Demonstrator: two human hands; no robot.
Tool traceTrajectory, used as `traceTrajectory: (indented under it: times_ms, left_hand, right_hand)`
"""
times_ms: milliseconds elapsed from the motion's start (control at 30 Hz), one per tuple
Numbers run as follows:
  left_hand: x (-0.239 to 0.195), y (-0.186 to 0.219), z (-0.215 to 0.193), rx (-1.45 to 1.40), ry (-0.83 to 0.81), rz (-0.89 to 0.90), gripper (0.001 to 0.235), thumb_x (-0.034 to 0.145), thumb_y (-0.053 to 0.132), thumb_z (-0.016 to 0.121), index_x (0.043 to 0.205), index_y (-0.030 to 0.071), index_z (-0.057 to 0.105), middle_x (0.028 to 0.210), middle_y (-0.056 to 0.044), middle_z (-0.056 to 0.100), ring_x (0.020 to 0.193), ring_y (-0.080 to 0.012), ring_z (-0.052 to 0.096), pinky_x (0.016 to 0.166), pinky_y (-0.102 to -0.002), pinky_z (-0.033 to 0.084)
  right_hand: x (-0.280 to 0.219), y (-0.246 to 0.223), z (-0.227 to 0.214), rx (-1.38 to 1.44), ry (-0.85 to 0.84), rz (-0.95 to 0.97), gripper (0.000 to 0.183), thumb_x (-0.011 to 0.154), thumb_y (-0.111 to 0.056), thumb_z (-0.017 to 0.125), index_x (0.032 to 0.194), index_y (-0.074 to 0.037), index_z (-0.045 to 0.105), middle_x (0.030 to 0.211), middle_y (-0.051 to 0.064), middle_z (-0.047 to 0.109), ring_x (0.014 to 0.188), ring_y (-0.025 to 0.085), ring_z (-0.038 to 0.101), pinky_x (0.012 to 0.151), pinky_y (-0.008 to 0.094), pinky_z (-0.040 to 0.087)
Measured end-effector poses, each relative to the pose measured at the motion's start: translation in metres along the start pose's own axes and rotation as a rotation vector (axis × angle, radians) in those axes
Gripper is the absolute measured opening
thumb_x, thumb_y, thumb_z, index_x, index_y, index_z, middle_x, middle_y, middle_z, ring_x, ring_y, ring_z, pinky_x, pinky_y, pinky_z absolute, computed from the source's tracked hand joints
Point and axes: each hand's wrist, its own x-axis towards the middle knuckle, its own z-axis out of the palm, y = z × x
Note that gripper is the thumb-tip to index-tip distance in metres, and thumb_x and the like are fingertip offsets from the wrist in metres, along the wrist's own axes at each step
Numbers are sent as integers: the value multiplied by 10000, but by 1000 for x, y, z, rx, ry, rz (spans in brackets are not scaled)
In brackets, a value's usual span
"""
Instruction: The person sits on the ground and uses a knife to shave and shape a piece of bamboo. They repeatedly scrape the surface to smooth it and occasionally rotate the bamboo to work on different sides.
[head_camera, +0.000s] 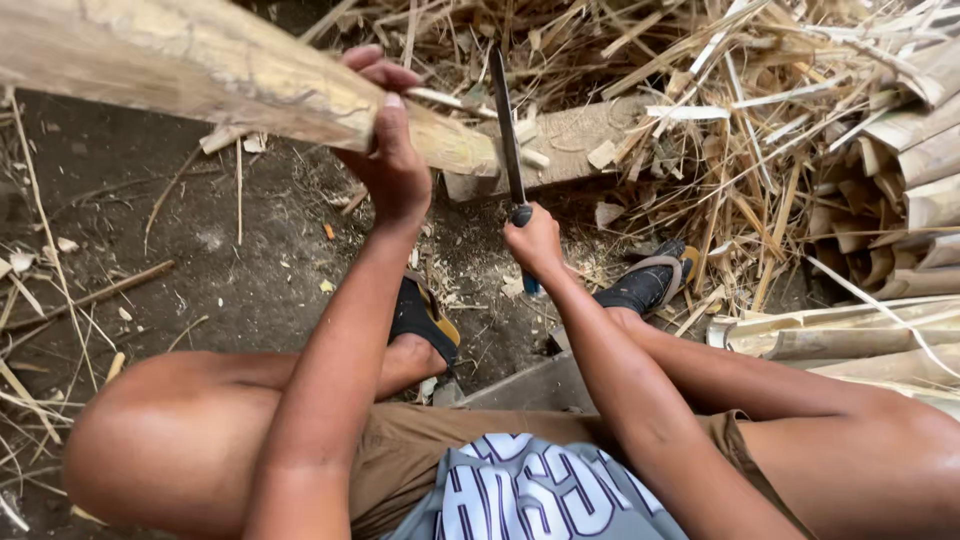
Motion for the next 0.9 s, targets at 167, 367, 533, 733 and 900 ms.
traceTrajectory:
  times_ms: [167,367,533,733,900]
  left_hand:
    - [-30,-39,-48,74,303,-645,468,958,58,641,1412,6,544,1337,-133,679,1215,-238,709,1052,-405,560]
    - [-76,-104,-143,-340,563,-1240,604,883,350,696,1400,77,546,1328,-120,658,1215,-253,639,1145,-450,462]
    - [-128,-104,-139,143,57,-1561,752,761,444,718,1376,51,536,1287,-144,643,1167,-279,626,1025,-473,530]
    - [-88,-84,-78,1439,-962,-165,903,547,439,798,1320,69,514,1231,-153,639,1142,-294,632,932,-533,575]
    - [-58,-72,-70,1226,-898,195,576,589,115,723,1145,63,583,995,-128,673,910,-249,669,758,-428,603]
  right_hand:
    - [-28,28,-13,198,-172,140,91,774,-79,669,810,-31,601,647,88,643,527,195,636,500,359,531]
    - [-60,10,-5,550,-205,225,75,792,-41,655,793,-19,584,595,73,622,465,177,614,451,337,505]
    - [-58,-2,-7,706,-241,266,77,800,-43,693,812,-36,617,605,72,621,476,172,600,465,325,489]
    - [-56,-6,-14,746,-270,190,92,799,-58,698,823,-13,622,616,65,613,471,167,588,448,326,490]
    - [-62,-48,-40,692,-305,75,168,821,-75,732,841,-36,570,615,57,608,482,150,580,448,314,461]
